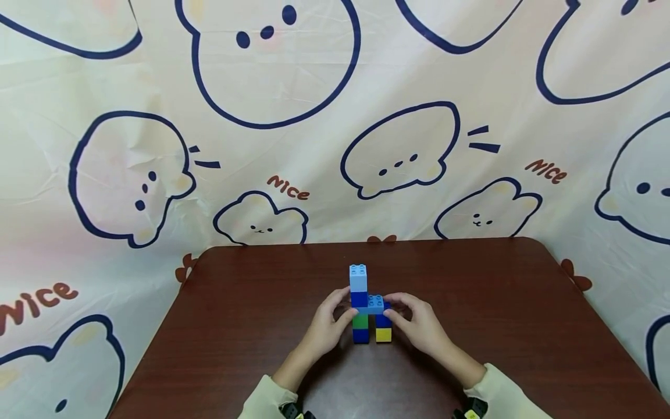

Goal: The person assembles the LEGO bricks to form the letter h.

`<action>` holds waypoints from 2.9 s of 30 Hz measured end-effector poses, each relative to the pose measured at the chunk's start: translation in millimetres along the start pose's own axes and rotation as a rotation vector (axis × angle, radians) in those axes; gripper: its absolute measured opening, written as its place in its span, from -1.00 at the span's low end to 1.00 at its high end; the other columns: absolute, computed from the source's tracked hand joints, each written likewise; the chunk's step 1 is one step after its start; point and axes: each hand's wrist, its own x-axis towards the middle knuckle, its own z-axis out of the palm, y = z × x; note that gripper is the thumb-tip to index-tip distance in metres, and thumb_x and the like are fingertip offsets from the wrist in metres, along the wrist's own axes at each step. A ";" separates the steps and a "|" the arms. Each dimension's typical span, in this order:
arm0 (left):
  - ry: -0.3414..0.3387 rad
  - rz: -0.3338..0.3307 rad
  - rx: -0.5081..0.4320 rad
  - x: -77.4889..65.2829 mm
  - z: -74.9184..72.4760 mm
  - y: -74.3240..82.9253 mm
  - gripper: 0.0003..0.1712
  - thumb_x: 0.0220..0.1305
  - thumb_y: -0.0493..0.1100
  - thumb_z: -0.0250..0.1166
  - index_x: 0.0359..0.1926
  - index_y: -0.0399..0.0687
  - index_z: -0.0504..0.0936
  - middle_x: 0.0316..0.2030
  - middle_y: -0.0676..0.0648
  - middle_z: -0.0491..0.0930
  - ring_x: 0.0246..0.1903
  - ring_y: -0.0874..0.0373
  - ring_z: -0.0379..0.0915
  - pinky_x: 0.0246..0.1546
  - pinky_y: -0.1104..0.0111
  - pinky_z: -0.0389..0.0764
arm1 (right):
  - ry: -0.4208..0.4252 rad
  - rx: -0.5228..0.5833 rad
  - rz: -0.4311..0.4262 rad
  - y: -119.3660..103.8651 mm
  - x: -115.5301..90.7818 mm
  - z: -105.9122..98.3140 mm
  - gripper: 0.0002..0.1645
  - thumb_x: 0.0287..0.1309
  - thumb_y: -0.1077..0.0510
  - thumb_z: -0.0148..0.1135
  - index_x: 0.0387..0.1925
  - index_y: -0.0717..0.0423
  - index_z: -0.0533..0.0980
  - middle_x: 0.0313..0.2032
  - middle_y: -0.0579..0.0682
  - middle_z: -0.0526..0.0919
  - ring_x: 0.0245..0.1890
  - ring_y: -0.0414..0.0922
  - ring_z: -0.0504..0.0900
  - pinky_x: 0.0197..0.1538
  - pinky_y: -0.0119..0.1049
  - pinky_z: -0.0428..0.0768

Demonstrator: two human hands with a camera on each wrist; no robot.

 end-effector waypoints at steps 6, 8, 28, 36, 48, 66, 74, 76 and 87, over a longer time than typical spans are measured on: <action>0.063 -0.011 -0.039 -1.2 3.2 -4.4 -0.45 0.35 -0.37 0.32 0.34 -0.29 0.47 0.08 -0.17 0.55 0.08 -0.08 0.55 0.10 0.24 0.62 | 0.021 0.033 -0.025 1.1 0.7 2.1 -0.68 0.31 0.22 0.36 0.08 0.08 0.63 -0.04 0.01 0.72 -0.13 -0.14 0.69 -0.07 -0.40 0.67; 0.099 -0.015 -0.064 -1.1 4.5 -4.8 -0.47 0.32 -0.40 0.35 0.30 -0.25 0.51 0.07 -0.17 0.57 0.07 -0.09 0.57 0.06 0.24 0.65 | 0.021 0.042 -0.036 1.6 0.6 2.6 -0.67 0.31 0.24 0.36 0.09 0.09 0.62 -0.02 0.01 0.71 -0.11 -0.13 0.69 -0.07 -0.38 0.68; 0.031 -0.059 0.020 1.7 8.0 -8.8 -0.47 0.37 -0.37 0.31 0.31 -0.45 0.46 0.18 -0.30 0.52 0.07 -0.14 0.58 0.01 0.32 0.66 | 0.014 -0.025 -0.005 8.9 -0.1 1.8 -0.68 0.25 0.23 0.41 0.04 0.12 0.68 -0.08 0.01 0.75 -0.19 -0.15 0.74 -0.10 -0.30 0.72; 0.008 -0.089 0.079 1.7 10.7 -9.4 -0.50 0.38 -0.34 0.31 0.27 -0.49 0.49 0.18 -0.31 0.50 0.09 -0.18 0.54 -0.01 0.29 0.68 | 0.018 -0.043 0.005 14.6 -1.9 3.0 -0.70 0.26 0.20 0.40 0.03 0.11 0.69 -0.08 0.00 0.75 -0.19 -0.16 0.73 -0.10 -0.28 0.72; 0.023 -0.135 0.080 3.7 17.6 -11.9 -0.53 0.41 -0.25 0.31 0.24 -0.42 0.54 0.13 -0.30 0.55 0.08 -0.15 0.56 -0.05 0.31 0.69 | 0.051 -0.062 0.073 20.9 -3.5 6.0 -0.70 0.29 0.22 0.37 0.05 0.08 0.69 -0.04 -0.01 0.74 -0.14 -0.14 0.71 -0.04 -0.17 0.71; 0.010 -0.158 0.200 17.7 30.4 -18.3 -0.60 0.42 -0.22 0.32 0.16 -0.40 0.61 -0.08 -0.20 0.65 -0.18 0.04 0.59 -0.18 0.34 0.64 | 0.058 -0.076 0.110 35.3 3.0 4.9 -0.69 0.40 0.22 0.26 0.11 0.20 0.65 0.07 0.14 0.70 0.13 0.12 0.63 0.19 0.13 0.57; -0.003 -0.184 0.206 19.3 32.9 -21.5 -0.60 0.44 -0.20 0.30 0.16 -0.41 0.61 -0.09 -0.21 0.64 -0.16 0.00 0.59 -0.16 0.29 0.64 | 0.049 -0.047 0.109 38.2 4.9 6.5 -0.68 0.42 0.24 0.23 0.14 0.22 0.63 0.09 0.15 0.69 0.14 0.12 0.63 0.18 0.11 0.58; -0.003 -0.195 0.201 20.1 32.7 -22.3 -0.60 0.44 -0.20 0.30 0.16 -0.41 0.61 -0.09 -0.21 0.64 -0.15 -0.01 0.59 -0.15 0.29 0.64 | 0.046 -0.048 0.110 38.7 5.8 6.8 -0.68 0.42 0.24 0.22 0.14 0.22 0.63 0.09 0.15 0.69 0.14 0.12 0.63 0.18 0.11 0.57; 0.012 -0.213 0.140 29.5 30.4 -29.9 -0.63 0.42 -0.24 0.31 0.13 -0.42 0.62 -0.04 -0.26 0.68 -0.09 -0.06 0.62 -0.12 0.27 0.67 | 0.046 -0.042 0.148 41.2 16.3 5.9 -0.69 0.41 0.23 0.25 0.12 0.21 0.64 0.08 0.14 0.70 0.13 0.10 0.63 0.19 0.09 0.58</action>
